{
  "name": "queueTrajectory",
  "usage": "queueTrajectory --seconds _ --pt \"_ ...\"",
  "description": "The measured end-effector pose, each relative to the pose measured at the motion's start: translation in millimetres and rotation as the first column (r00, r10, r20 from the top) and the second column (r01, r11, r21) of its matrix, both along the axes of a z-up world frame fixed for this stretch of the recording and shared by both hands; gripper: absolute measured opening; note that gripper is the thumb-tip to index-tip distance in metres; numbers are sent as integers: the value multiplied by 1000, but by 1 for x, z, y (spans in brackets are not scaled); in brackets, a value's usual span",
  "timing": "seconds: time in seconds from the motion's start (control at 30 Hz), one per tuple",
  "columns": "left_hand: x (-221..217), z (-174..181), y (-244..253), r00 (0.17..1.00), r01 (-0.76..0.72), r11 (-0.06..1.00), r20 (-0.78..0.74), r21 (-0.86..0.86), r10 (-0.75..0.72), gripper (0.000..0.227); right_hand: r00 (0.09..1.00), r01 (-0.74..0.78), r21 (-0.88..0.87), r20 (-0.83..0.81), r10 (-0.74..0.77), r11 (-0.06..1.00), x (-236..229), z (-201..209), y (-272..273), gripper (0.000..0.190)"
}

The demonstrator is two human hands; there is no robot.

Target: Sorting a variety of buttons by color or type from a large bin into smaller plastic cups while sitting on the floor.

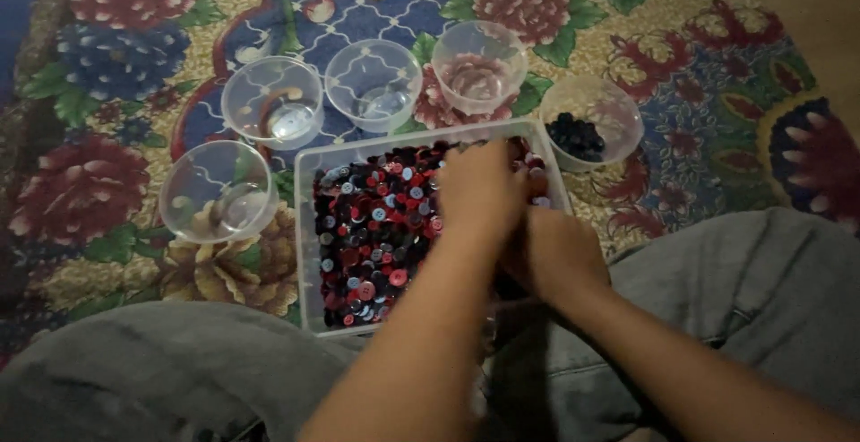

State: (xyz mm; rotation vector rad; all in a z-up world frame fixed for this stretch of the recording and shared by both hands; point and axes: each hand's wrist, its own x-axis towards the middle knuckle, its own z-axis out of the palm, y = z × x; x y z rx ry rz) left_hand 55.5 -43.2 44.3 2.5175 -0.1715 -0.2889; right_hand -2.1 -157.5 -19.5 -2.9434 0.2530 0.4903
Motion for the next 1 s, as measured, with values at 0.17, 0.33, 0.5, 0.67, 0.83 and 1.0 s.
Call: queueTrajectory --seconds 0.17,0.33,0.5,0.67,0.83,1.0 --pt "4 -57 71 955 47 952 266 301 -131 18 984 -82 51 165 72 995 -10 6 4 29" --pt "-2 -49 128 946 23 912 285 409 -152 12 977 -107 123 199 81 987 -13 22 9 27" --pt "-11 -33 139 993 -71 953 109 295 41 19 967 -111 129 242 77 985 -14 18 7 23" --pt "-18 -37 132 972 -123 977 222 175 82 26 962 -113 154 264 70 982 -15 23 10 22" --pt "-11 -46 119 929 -49 991 370 121 0 19 966 -118 147 247 79 982 -15 21 10 23" --pt "-6 -81 90 942 26 979 323 204 -92 22 978 -71 132 203 43 989 -10 15 9 25"
